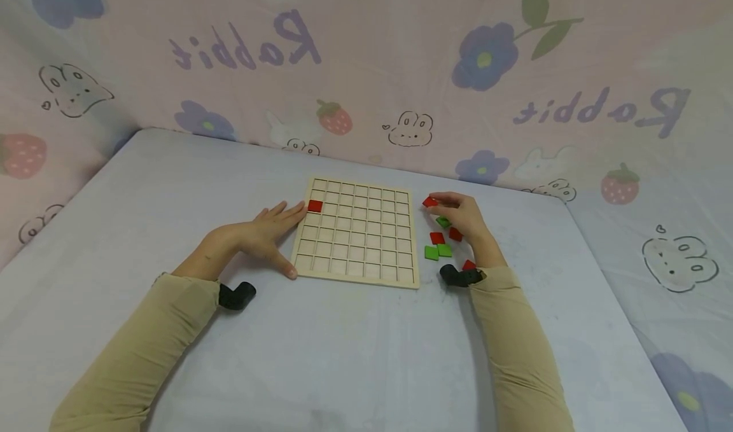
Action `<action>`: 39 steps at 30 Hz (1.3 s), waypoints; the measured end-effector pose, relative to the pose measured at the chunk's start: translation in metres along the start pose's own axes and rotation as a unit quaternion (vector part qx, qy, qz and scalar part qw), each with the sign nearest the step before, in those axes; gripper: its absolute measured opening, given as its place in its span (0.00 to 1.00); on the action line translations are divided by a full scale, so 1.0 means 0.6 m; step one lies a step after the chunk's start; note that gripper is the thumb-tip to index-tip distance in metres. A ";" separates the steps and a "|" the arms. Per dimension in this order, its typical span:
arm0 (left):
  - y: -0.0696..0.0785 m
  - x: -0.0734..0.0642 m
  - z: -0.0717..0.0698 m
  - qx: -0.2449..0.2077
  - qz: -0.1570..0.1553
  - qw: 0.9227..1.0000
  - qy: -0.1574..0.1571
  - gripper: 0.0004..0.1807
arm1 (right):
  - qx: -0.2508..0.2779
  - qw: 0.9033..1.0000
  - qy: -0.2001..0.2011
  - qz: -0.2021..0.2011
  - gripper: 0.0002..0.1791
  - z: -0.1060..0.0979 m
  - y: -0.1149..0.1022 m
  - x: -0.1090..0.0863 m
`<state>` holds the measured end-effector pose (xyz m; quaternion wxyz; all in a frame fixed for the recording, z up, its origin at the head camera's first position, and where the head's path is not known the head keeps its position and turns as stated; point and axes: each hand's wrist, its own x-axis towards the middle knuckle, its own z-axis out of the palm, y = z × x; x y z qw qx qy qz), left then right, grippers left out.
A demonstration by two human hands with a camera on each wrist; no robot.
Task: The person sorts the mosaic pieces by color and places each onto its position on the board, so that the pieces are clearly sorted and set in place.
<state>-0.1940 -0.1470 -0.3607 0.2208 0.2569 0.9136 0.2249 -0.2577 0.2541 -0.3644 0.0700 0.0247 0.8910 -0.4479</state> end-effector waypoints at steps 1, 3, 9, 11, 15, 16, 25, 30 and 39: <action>0.000 0.000 0.000 0.000 0.000 1.000 0.000 0.70 | 0.001 1.000 0.000 0.001 0.25 0.001 -0.002 0.000; 0.000 -0.001 -0.001 0.000 -0.001 1.000 -0.001 0.70 | 0.001 1.000 -0.001 0.002 0.25 0.004 -0.006 0.001; 0.002 -0.002 -0.001 -0.001 -0.004 1.000 -0.003 0.70 | 0.012 1.000 -0.003 -0.002 0.25 0.011 -0.014 0.002; 0.003 -0.003 -0.001 -0.003 -0.005 1.000 -0.003 0.70 | 0.015 1.000 -0.005 -0.005 0.25 0.014 -0.016 0.003; 0.003 -0.003 -0.001 -0.003 -0.005 1.000 -0.003 0.70 | 0.021 1.000 -0.008 -0.005 0.25 0.023 -0.021 0.005; 0.003 -0.003 -0.001 -0.002 -0.005 1.000 -0.003 0.70 | 0.023 1.000 -0.009 -0.006 0.25 0.025 -0.022 0.005; 0.000 -0.002 -0.001 -0.004 -0.007 1.000 -0.002 0.70 | 0.050 0.998 -0.029 -0.040 0.25 0.045 -0.036 0.006; 0.000 -0.001 0.000 -0.002 -0.007 1.000 -0.001 0.70 | 0.049 0.997 -0.037 -0.040 0.25 0.057 -0.045 0.006; 0.000 -0.001 0.000 -0.001 -0.010 1.000 -0.003 0.71 | 0.050 0.995 -0.053 -0.063 0.24 0.080 -0.059 0.006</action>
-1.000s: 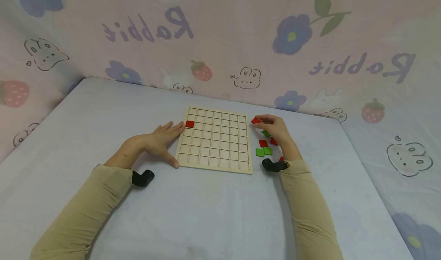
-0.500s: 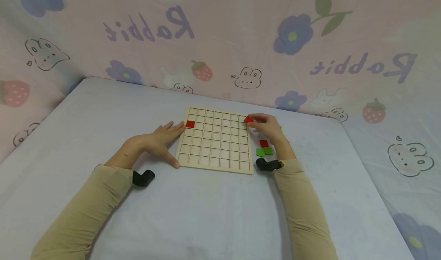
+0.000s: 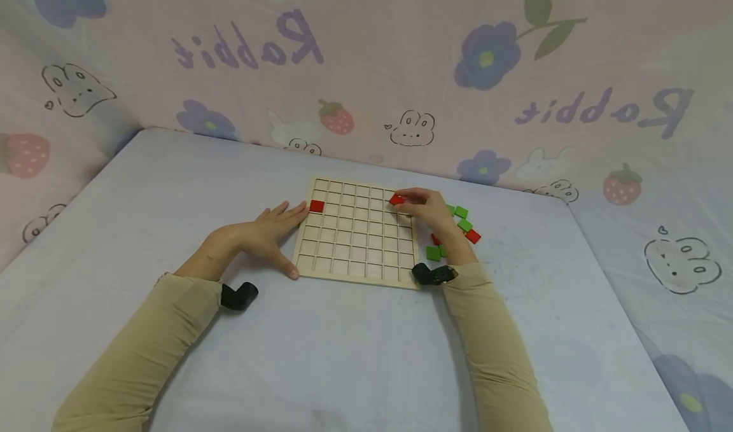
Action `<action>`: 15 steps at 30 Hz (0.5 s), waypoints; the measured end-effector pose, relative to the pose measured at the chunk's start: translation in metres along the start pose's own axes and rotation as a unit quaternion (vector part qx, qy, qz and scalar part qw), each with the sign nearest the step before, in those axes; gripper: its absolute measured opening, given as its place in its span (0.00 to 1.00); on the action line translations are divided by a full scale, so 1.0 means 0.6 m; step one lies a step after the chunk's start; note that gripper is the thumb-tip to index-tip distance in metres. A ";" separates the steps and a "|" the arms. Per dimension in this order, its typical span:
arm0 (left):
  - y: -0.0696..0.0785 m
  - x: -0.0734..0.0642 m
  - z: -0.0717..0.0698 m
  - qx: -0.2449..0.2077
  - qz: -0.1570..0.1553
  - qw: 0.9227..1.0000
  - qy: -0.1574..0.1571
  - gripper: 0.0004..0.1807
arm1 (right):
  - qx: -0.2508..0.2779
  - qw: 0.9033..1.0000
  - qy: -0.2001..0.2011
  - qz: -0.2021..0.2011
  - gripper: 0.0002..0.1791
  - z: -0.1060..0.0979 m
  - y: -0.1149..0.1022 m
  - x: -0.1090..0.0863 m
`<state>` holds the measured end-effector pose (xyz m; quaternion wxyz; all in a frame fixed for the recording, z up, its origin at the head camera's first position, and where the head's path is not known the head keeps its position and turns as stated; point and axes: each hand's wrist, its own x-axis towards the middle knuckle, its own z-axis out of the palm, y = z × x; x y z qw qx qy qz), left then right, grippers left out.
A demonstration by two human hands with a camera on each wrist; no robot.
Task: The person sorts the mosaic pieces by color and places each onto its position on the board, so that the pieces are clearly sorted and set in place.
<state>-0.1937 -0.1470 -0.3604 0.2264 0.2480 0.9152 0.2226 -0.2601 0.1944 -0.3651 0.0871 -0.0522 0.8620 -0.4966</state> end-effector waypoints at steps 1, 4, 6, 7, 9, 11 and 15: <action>0.000 0.000 0.000 -0.001 0.001 1.000 0.000 0.71 | 0.002 1.000 0.000 0.000 0.24 0.002 -0.001 0.001; 0.000 0.000 0.000 0.000 0.000 1.000 0.000 0.71 | 0.005 1.000 -0.004 0.001 0.24 0.008 -0.006 0.002; 0.000 -0.001 -0.001 0.001 0.000 1.000 0.000 0.71 | 0.006 1.000 -0.006 0.000 0.24 0.011 -0.009 0.004; 0.000 0.000 -0.001 0.002 0.000 1.000 0.000 0.71 | 0.008 1.000 -0.007 0.001 0.24 0.014 -0.010 0.004; -0.001 0.000 -0.001 0.002 0.000 1.000 0.000 0.71 | 0.006 1.000 -0.010 0.001 0.24 0.018 -0.012 0.004; -0.001 0.000 -0.001 0.002 0.001 1.000 0.000 0.71 | 0.007 1.000 -0.014 0.001 0.23 0.023 -0.014 0.006; -0.001 0.000 0.000 0.001 0.001 1.000 -0.001 0.71 | 0.010 1.000 -0.023 -0.005 0.23 0.031 -0.019 0.008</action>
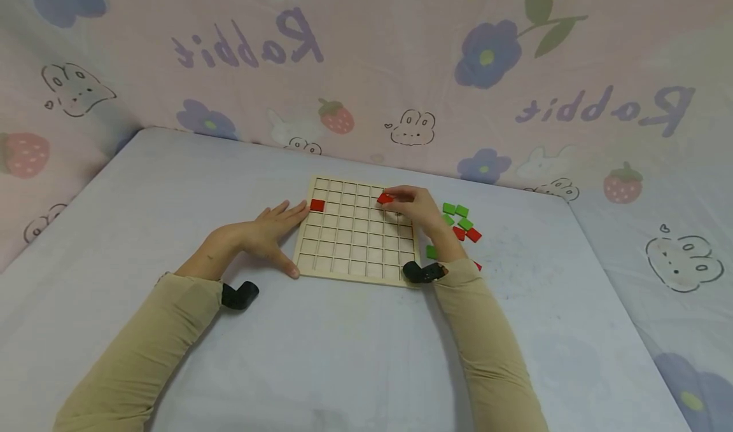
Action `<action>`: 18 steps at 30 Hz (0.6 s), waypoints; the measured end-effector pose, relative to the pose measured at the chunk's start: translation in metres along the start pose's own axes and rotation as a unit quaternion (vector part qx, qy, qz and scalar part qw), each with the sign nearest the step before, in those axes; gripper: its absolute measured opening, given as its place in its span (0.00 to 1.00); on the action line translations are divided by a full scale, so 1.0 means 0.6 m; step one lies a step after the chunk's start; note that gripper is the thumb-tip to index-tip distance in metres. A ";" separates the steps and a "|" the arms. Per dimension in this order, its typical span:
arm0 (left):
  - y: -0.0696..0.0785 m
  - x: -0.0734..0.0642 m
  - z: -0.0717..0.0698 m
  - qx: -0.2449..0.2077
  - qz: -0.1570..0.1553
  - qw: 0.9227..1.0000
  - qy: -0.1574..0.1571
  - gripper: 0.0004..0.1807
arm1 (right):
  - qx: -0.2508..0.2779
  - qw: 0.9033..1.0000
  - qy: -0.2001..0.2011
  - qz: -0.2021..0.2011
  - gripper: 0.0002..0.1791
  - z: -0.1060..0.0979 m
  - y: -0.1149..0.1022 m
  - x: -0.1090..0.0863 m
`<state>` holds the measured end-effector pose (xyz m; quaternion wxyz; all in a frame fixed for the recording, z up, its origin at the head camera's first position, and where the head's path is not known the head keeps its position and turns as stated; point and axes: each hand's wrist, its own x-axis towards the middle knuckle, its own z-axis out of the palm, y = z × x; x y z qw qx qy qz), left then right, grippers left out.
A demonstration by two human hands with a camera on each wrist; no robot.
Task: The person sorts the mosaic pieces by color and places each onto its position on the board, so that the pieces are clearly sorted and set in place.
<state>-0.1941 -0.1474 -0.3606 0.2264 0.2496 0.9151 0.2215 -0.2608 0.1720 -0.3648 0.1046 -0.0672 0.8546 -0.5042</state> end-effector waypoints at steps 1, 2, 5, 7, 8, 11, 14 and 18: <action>0.000 0.000 0.000 -0.001 0.000 1.000 0.000 0.71 | 0.003 1.000 -0.002 0.000 0.23 0.002 -0.001 0.001; 0.000 0.000 0.000 0.000 0.000 1.000 0.000 0.71 | 0.003 1.000 -0.004 -0.001 0.22 0.005 -0.002 0.002; 0.000 0.000 -0.001 -0.001 0.000 1.000 0.000 0.71 | 0.000 1.000 -0.010 -0.007 0.22 0.012 -0.006 0.005; 0.000 0.000 -0.001 -0.002 0.000 1.000 0.000 0.70 | -0.006 1.000 -0.013 -0.011 0.21 0.017 -0.009 0.008; 0.000 -0.001 -0.001 -0.002 -0.001 1.000 -0.001 0.70 | -0.010 1.000 -0.014 -0.014 0.21 0.020 -0.011 0.009; 0.000 -0.001 -0.001 -0.004 0.001 1.000 0.000 0.70 | -0.014 1.000 -0.016 -0.020 0.20 0.027 -0.016 0.011; 0.000 0.000 -0.001 -0.004 0.002 1.000 0.000 0.70 | -0.005 0.999 -0.022 -0.028 0.20 0.033 -0.020 0.011; -0.001 0.000 -0.001 -0.001 0.004 1.000 0.001 0.70 | 0.000 0.999 -0.025 -0.034 0.19 0.042 -0.024 0.014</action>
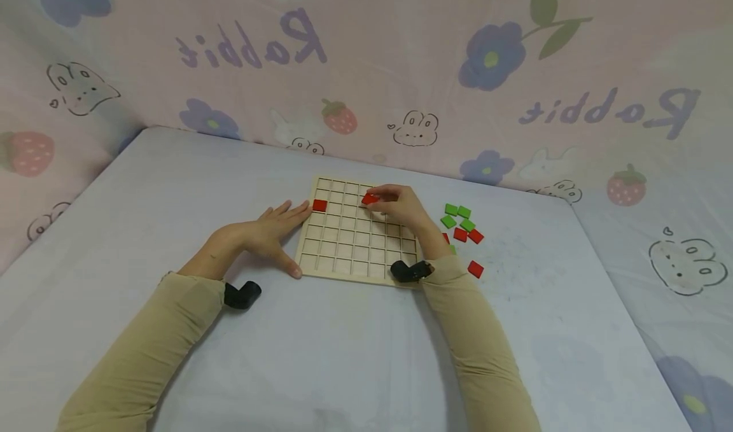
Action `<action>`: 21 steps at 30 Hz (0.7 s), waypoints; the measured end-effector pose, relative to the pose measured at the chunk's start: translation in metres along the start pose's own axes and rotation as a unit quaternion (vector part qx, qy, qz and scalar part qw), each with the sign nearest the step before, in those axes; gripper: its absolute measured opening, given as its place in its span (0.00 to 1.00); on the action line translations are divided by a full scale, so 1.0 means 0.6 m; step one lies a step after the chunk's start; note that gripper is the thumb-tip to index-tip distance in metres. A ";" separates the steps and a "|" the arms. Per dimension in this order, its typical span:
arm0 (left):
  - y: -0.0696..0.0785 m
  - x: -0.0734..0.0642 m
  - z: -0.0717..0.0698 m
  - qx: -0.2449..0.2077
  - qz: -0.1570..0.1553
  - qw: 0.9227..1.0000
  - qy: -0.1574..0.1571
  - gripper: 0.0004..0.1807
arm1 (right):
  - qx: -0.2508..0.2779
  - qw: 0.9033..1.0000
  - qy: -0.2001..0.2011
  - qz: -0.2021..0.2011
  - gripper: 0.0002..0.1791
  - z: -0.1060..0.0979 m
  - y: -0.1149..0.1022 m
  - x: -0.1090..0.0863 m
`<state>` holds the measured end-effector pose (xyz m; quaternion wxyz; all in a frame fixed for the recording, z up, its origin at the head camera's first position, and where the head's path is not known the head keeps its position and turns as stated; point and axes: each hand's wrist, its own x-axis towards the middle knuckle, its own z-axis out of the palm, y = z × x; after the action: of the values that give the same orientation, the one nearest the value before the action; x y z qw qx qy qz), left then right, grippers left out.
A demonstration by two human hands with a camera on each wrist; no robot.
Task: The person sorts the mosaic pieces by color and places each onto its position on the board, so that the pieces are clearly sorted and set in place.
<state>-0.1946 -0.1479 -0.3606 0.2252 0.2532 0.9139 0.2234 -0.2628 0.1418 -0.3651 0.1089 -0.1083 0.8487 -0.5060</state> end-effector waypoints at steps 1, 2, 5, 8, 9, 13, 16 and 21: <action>0.000 0.000 0.000 0.001 0.000 1.000 0.000 0.70 | -0.001 1.000 0.000 0.000 0.19 0.002 -0.001 0.001; 0.000 0.001 0.000 0.002 0.000 1.000 0.000 0.70 | 0.000 1.000 -0.002 0.002 0.19 0.004 -0.003 0.002; -0.001 0.002 0.000 0.003 0.001 1.000 0.001 0.70 | -0.004 1.000 -0.009 0.008 0.20 0.009 -0.007 0.003; -0.001 0.002 0.001 0.005 0.000 1.000 0.001 0.70 | -0.008 1.000 -0.018 0.011 0.21 0.013 -0.010 0.006; -0.001 0.002 0.001 0.005 0.000 1.000 0.001 0.70 | -0.010 1.000 -0.021 0.011 0.21 0.014 -0.010 0.007; 0.000 0.002 0.001 0.007 -0.001 1.000 0.001 0.70 | -0.018 0.999 -0.029 0.006 0.21 0.019 -0.013 0.009; 0.000 0.002 0.001 0.008 0.000 1.000 0.002 0.70 | -0.021 0.999 -0.034 0.004 0.21 0.024 -0.015 0.011; 0.000 0.002 0.002 0.007 -0.001 1.000 0.004 0.70 | -0.024 0.999 -0.043 0.005 0.21 0.032 -0.021 0.015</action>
<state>-0.1950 -0.1468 -0.3622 0.2203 0.2527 0.9166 0.2179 -0.2651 0.1175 -0.3636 0.1455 -0.1285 0.8555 -0.4801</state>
